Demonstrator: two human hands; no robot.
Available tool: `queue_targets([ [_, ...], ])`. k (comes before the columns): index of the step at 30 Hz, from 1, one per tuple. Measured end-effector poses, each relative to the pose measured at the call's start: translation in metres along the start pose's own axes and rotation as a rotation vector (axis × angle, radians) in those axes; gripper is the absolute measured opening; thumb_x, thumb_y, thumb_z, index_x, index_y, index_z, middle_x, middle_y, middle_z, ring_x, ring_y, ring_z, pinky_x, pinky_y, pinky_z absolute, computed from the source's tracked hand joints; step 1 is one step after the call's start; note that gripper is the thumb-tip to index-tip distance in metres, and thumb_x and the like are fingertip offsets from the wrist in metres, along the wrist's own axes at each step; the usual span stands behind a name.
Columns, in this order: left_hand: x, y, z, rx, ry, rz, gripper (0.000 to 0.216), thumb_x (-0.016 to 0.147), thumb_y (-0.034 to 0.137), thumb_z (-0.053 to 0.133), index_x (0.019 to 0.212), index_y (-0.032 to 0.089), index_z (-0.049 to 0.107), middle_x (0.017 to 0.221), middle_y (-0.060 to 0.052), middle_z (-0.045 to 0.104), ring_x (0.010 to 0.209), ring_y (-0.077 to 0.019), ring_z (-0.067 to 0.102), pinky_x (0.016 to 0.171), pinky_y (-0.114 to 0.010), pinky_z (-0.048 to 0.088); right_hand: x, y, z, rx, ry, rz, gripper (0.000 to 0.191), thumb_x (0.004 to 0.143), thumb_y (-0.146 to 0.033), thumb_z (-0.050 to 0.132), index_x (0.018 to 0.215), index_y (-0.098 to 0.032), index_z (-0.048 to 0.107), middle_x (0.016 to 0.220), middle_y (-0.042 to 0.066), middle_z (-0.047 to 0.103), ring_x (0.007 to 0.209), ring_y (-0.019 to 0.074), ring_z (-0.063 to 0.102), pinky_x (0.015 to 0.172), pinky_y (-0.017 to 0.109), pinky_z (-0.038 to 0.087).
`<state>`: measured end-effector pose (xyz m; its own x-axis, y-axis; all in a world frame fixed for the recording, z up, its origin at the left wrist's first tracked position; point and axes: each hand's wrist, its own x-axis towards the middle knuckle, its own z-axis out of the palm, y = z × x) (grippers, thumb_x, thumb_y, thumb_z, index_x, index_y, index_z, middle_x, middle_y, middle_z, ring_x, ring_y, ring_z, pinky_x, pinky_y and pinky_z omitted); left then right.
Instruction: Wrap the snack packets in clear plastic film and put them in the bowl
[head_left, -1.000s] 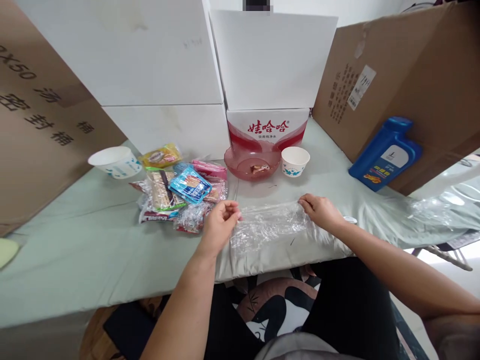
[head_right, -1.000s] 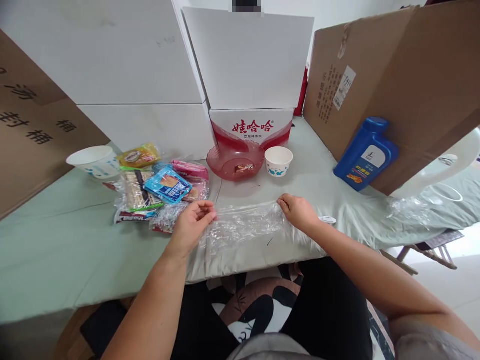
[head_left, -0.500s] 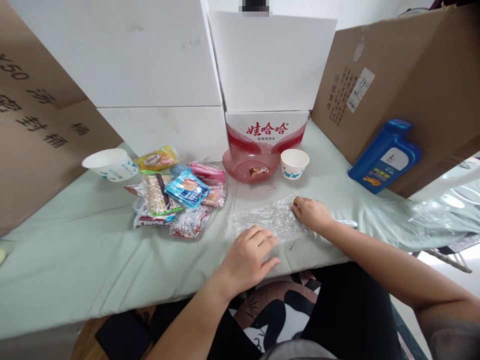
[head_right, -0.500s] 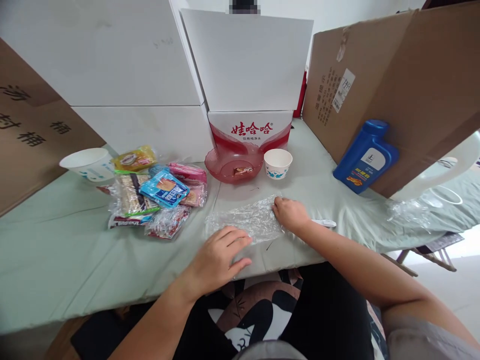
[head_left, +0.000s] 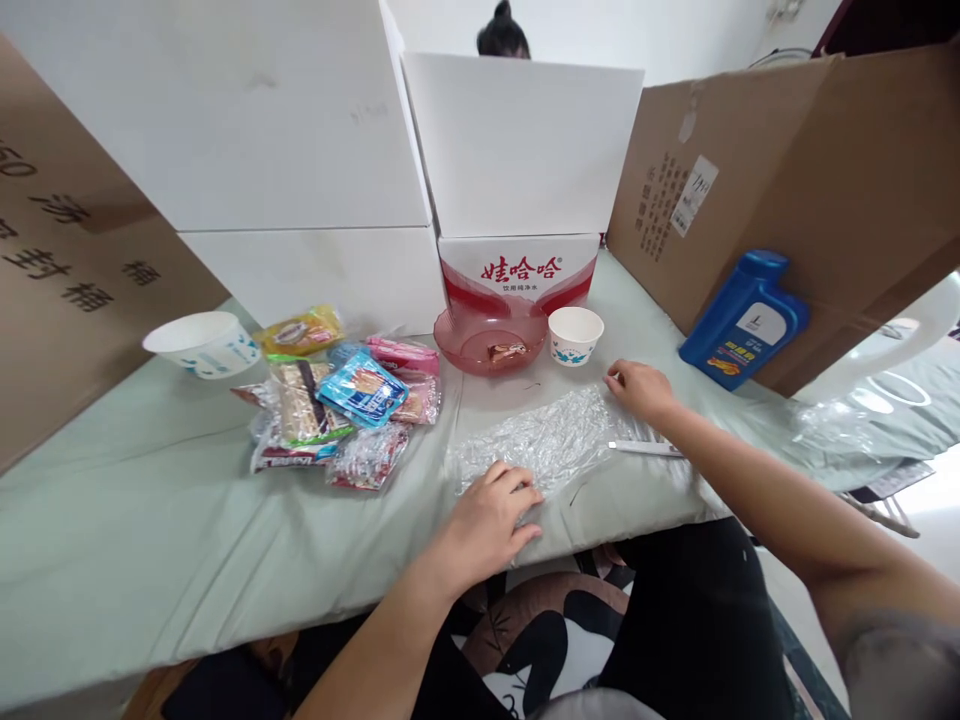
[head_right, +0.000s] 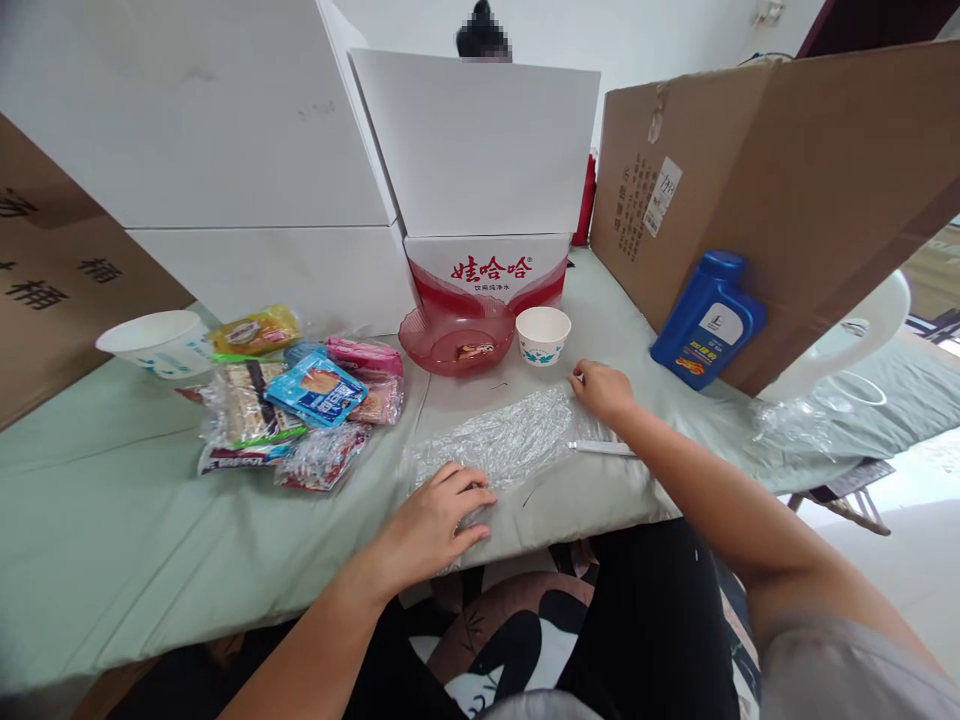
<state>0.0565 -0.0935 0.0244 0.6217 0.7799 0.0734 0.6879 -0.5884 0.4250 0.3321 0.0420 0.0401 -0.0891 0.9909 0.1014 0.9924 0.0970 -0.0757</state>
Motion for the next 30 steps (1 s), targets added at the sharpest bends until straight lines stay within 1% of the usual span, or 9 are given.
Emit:
queue_targets([
  [5, -0.002, 0.0, 0.003, 0.003, 0.04, -0.002, 0.028, 0.081, 0.024, 0.07, 0.108, 0.023, 0.064, 0.116, -0.006, 0.058, 0.108, -0.0243, 0.052, 0.091, -0.041, 0.048, -0.049, 0.042, 0.009, 0.064, 0.032, -0.135, 0.031, 0.094, -0.036, 0.041, 0.109, -0.021, 0.065, 0.101, 0.007, 0.071, 0.081, 0.0206, 0.066, 0.069, 0.03, 0.046],
  [10, -0.002, 0.003, 0.004, 0.008, 0.074, -0.025, 0.029, 0.078, 0.021, 0.071, 0.105, 0.021, 0.059, 0.111, -0.005, 0.057, 0.105, -0.0239, 0.052, 0.093, -0.042, 0.047, -0.061, 0.087, 0.009, -0.081, 0.076, 0.019, 0.032, 0.093, -0.032, 0.042, 0.109, -0.019, 0.066, 0.11, 0.011, 0.067, 0.088, 0.0264, 0.066, 0.072, 0.037, 0.049],
  [12, -0.001, 0.004, 0.004, 0.002, 0.063, -0.035, 0.024, 0.078, 0.02, 0.071, 0.098, 0.019, 0.059, 0.106, -0.005, 0.058, 0.104, -0.024, 0.052, 0.092, -0.041, 0.047, -0.062, 0.086, 0.003, -0.048, 0.146, -0.062, 0.031, 0.093, -0.032, 0.043, 0.105, -0.018, 0.068, 0.104, 0.013, 0.067, 0.094, 0.0279, 0.063, 0.079, 0.039, 0.049],
  [14, 0.0, 0.006, 0.004, -0.006, 0.053, -0.04, 0.019, 0.078, 0.019, 0.07, 0.093, 0.019, 0.058, 0.103, -0.005, 0.059, 0.103, -0.024, 0.052, 0.09, -0.041, 0.047, -0.066, 0.068, -0.003, 0.051, 0.199, -0.285, 0.031, 0.095, -0.036, 0.044, 0.103, -0.019, 0.068, 0.101, 0.013, 0.067, 0.1, 0.0277, 0.06, 0.087, 0.04, 0.047],
  [17, 0.0, 0.006, 0.002, -0.01, 0.06, -0.035, 0.013, 0.079, 0.017, 0.066, 0.088, 0.019, 0.057, 0.103, -0.005, 0.059, 0.102, -0.0235, 0.052, 0.089, -0.04, 0.047, -0.078, 0.03, -0.003, 0.184, 0.095, -0.683, 0.035, 0.092, -0.045, 0.052, 0.112, -0.02, 0.066, 0.109, 0.013, 0.065, 0.105, 0.027, 0.057, 0.092, 0.043, 0.046],
  [19, -0.003, 0.003, -0.002, 0.001, 0.055, -0.037, 0.009, 0.078, 0.013, 0.062, 0.082, 0.019, 0.057, 0.102, -0.005, 0.059, 0.1, -0.0227, 0.052, 0.087, -0.038, 0.047, -0.085, 0.011, 0.002, 0.219, -0.01, -0.818, 0.037, 0.091, -0.044, 0.054, 0.116, -0.019, 0.064, 0.111, 0.012, 0.065, 0.104, 0.0259, 0.057, 0.091, 0.043, 0.047],
  [22, -0.011, -0.008, -0.011, 0.044, 0.043, -0.087, 0.014, 0.073, 0.005, 0.055, 0.074, 0.02, 0.055, 0.1, -0.004, 0.06, 0.098, -0.0221, 0.053, 0.085, -0.037, 0.046, -0.093, 0.009, 0.007, 0.217, -0.057, -0.802, 0.03, 0.095, -0.035, 0.048, 0.112, -0.018, 0.066, 0.104, 0.012, 0.065, 0.096, 0.0237, 0.058, 0.086, 0.041, 0.05],
  [26, -0.022, -0.024, -0.02, 0.096, 0.074, -0.139, 0.02, 0.069, 0.0, 0.048, 0.07, 0.02, 0.053, 0.097, -0.005, 0.06, 0.097, -0.0235, 0.052, 0.084, -0.038, 0.044, -0.104, 0.032, 0.006, 0.162, -0.026, -0.734, 0.029, 0.096, -0.023, 0.039, 0.105, -0.02, 0.067, 0.095, 0.01, 0.065, 0.088, 0.0229, 0.059, 0.082, 0.042, 0.05],
  [30, -0.025, -0.03, -0.026, 0.018, 0.086, -0.12, 0.02, 0.068, 0.001, 0.044, 0.07, 0.02, 0.05, 0.088, -0.003, 0.06, 0.09, -0.0209, 0.053, 0.08, -0.034, 0.043, -0.114, 0.044, 0.004, 0.211, 0.062, -0.673, 0.024, 0.095, -0.029, 0.046, 0.109, -0.021, 0.064, 0.105, 0.011, 0.064, 0.102, 0.0254, 0.058, 0.09, 0.045, 0.049],
])
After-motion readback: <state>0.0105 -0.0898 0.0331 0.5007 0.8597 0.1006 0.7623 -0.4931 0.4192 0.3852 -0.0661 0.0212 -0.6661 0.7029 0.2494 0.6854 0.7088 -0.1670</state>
